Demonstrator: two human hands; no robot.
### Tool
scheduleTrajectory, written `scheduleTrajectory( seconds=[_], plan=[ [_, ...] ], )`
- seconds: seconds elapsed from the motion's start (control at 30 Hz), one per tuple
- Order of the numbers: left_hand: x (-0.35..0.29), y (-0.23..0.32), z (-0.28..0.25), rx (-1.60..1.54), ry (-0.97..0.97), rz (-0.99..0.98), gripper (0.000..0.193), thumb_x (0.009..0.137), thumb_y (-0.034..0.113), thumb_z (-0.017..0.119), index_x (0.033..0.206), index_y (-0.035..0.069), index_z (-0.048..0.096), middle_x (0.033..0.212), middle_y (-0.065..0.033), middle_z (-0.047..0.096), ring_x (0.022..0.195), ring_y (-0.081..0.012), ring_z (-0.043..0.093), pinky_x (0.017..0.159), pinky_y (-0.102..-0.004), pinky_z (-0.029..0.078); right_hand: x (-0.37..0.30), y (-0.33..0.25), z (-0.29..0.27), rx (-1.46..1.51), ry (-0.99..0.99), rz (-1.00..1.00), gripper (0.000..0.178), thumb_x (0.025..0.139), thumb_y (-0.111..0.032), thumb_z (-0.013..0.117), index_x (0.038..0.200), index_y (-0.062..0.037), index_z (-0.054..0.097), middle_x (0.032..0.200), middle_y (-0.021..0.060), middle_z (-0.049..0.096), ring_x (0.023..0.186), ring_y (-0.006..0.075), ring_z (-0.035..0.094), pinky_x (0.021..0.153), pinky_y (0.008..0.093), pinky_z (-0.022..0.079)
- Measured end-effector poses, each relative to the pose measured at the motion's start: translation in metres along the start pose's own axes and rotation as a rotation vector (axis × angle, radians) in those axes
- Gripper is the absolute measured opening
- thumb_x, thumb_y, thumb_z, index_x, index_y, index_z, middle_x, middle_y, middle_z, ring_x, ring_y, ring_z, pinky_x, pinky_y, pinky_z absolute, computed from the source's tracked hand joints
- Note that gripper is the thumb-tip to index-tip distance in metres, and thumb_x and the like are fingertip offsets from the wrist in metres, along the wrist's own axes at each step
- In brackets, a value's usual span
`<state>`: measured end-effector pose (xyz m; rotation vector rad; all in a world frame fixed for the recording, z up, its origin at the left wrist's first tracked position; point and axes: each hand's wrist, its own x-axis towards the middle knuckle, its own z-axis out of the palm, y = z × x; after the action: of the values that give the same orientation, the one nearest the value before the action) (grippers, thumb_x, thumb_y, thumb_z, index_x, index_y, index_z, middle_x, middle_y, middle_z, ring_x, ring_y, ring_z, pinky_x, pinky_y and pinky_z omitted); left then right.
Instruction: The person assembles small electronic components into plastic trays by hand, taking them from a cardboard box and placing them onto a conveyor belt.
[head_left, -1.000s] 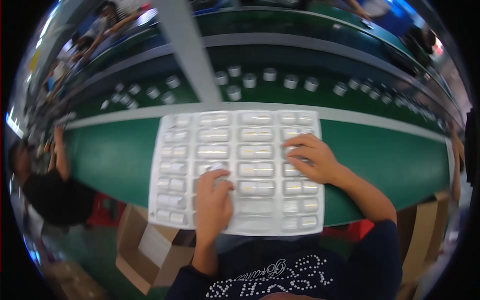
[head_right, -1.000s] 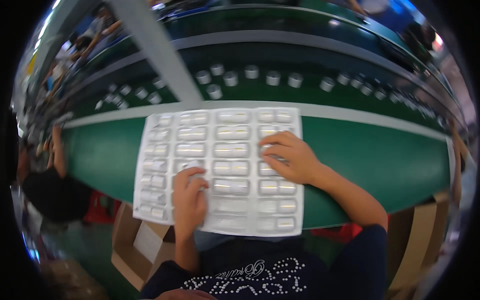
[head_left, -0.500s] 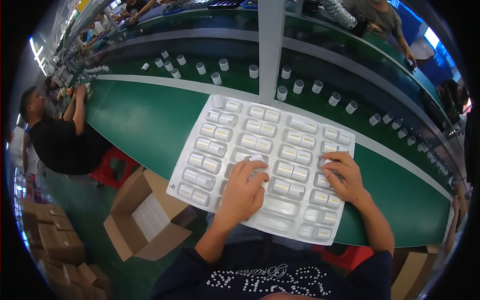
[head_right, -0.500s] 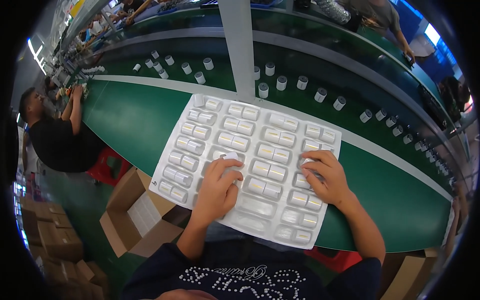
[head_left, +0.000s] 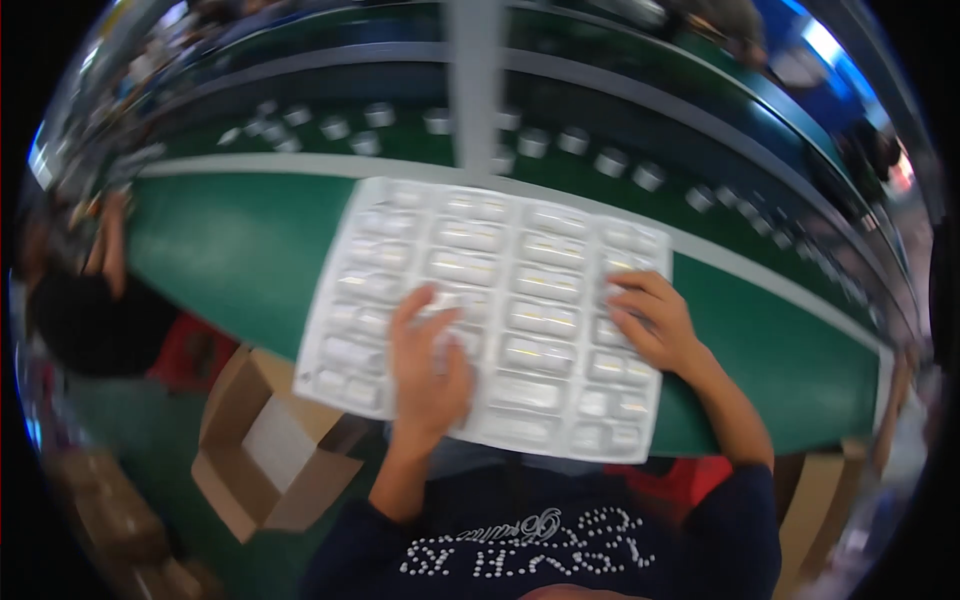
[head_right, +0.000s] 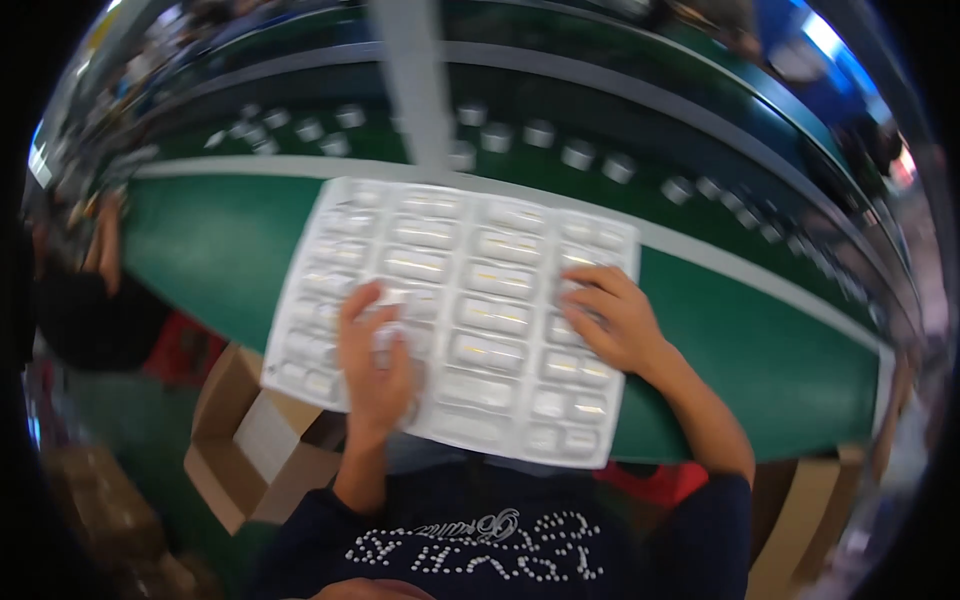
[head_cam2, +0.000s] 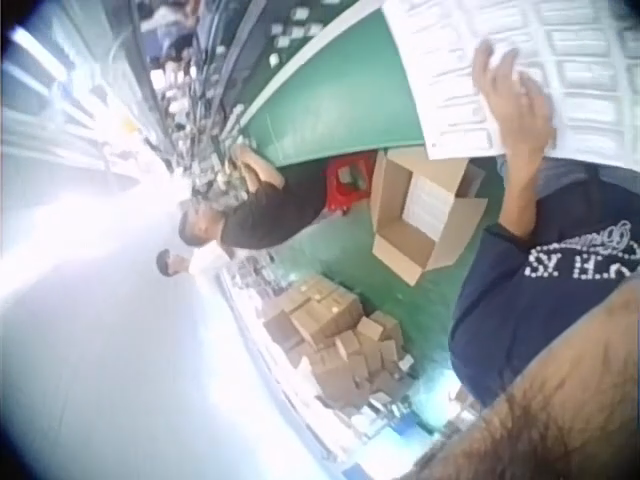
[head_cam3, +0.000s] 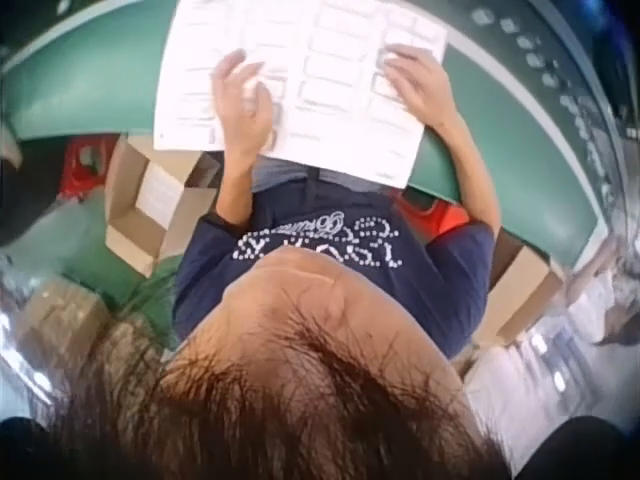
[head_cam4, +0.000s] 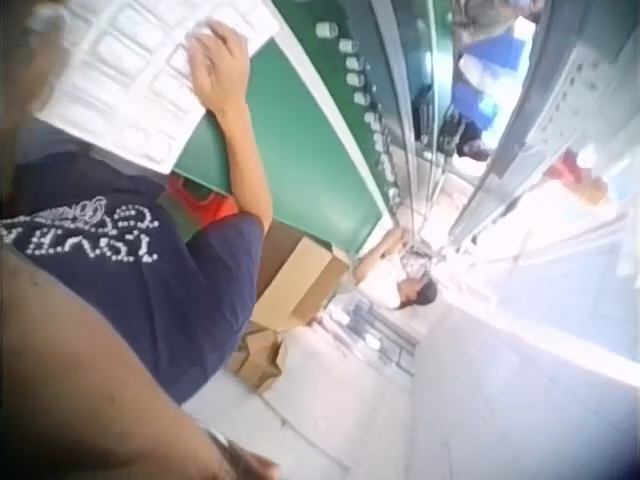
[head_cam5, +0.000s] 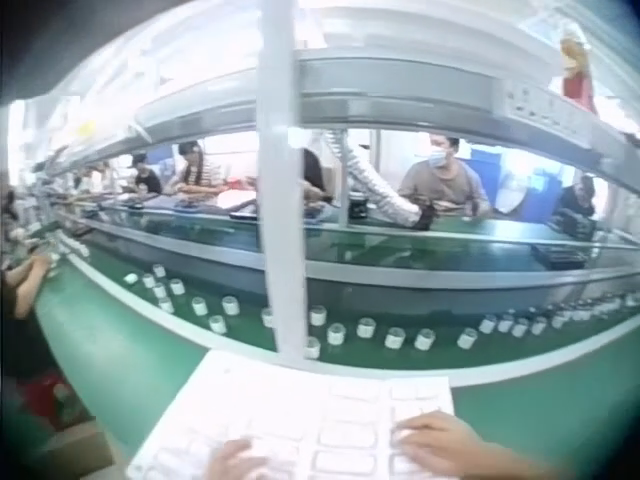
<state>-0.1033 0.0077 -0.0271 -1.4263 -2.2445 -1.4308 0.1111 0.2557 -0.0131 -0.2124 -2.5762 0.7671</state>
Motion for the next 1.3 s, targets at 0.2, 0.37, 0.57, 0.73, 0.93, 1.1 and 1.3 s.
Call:
scheduleTrajectory(
  seconds=[0.2,0.37,0.57,0.73,0.93,1.1,1.3],
  plan=[
    [-0.011,-0.003,0.003,-0.316,0.196,-0.26,0.02,0.104,0.009,0.046,0.117,-0.002,0.057,0.111,-0.0111,0.064,0.102,-0.0192,0.06,0.085,-0.0324,0.051,0.016,0.002,-0.003,0.009,0.028,-0.13,0.026,0.087,-0.02,0.071,0.11,-0.0064,0.068,0.127,0.0142,0.061,0.112,0.0319,0.061,0.095,0.0403,0.049],
    [-0.025,-0.007,0.006,-0.471,0.012,-0.37,0.019,0.1,0.009,0.056,0.116,0.0,0.058,0.101,-0.0077,0.06,0.089,-0.0146,0.058,0.072,-0.0278,0.05,0.014,0.024,-0.036,-0.053,0.198,-0.035,0.024,0.088,-0.018,0.069,0.108,-0.0043,0.068,0.119,0.0138,0.064,0.108,0.031,0.062,0.093,0.0397,0.049],
    [-0.003,0.006,0.012,-0.106,-0.018,0.032,0.023,0.08,-0.002,0.07,0.102,-0.003,0.062,0.095,-0.0144,0.061,0.088,-0.0296,0.059,0.081,-0.0394,0.048,0.025,0.181,-0.172,-0.342,0.544,0.412,0.03,0.084,-0.004,0.06,0.113,-0.0039,0.068,0.113,0.0147,0.069,0.104,0.0301,0.067,0.092,0.0376,0.052],
    [-0.008,0.008,0.022,-0.141,-0.075,-0.129,0.017,0.082,0.001,0.069,0.098,-0.003,0.064,0.099,-0.014,0.062,0.091,-0.0269,0.058,0.084,-0.035,0.046,-0.014,0.31,-0.267,-0.524,-0.05,0.598,0.051,0.075,-0.001,0.063,0.125,-0.0116,0.066,0.125,0.0101,0.067,0.116,0.0251,0.063,0.102,0.0356,0.05],
    [-0.019,-0.011,0.016,-0.137,-0.132,-0.225,0.021,0.093,0.005,0.058,0.114,0.0,0.058,0.103,-0.0084,0.056,0.099,-0.0202,0.053,0.09,-0.0309,0.042,0.022,0.3,-0.238,-0.446,-0.279,0.791,0.05,0.067,-0.005,0.072,0.117,-0.0131,0.072,0.118,0.0082,0.07,0.11,0.0244,0.065,0.098,0.0366,0.051],
    [-0.021,-0.014,0.024,-0.243,-0.031,-0.214,0.036,0.098,0.003,0.047,0.134,0.004,0.045,0.124,-0.0119,0.049,0.109,-0.0213,0.05,0.093,-0.0302,0.041,0.013,0.323,-0.236,-0.593,-0.373,0.562,0.034,0.072,-0.022,0.074,0.104,-0.0111,0.074,0.103,0.0155,0.071,0.093,0.0313,0.067,0.081,0.0433,0.052],
    [-0.013,0.004,0.023,-0.367,0.022,-0.399,0.04,0.1,0.009,0.051,0.14,0.006,0.044,0.124,-0.0051,0.057,0.089,-0.0113,0.053,0.078,-0.0231,0.044,0.023,0.315,-0.234,-0.663,-0.404,0.67,0.038,0.072,-0.023,0.077,0.108,-0.011,0.074,0.105,0.013,0.072,0.092,0.0265,0.068,0.083,0.0394,0.054]
  ],
)
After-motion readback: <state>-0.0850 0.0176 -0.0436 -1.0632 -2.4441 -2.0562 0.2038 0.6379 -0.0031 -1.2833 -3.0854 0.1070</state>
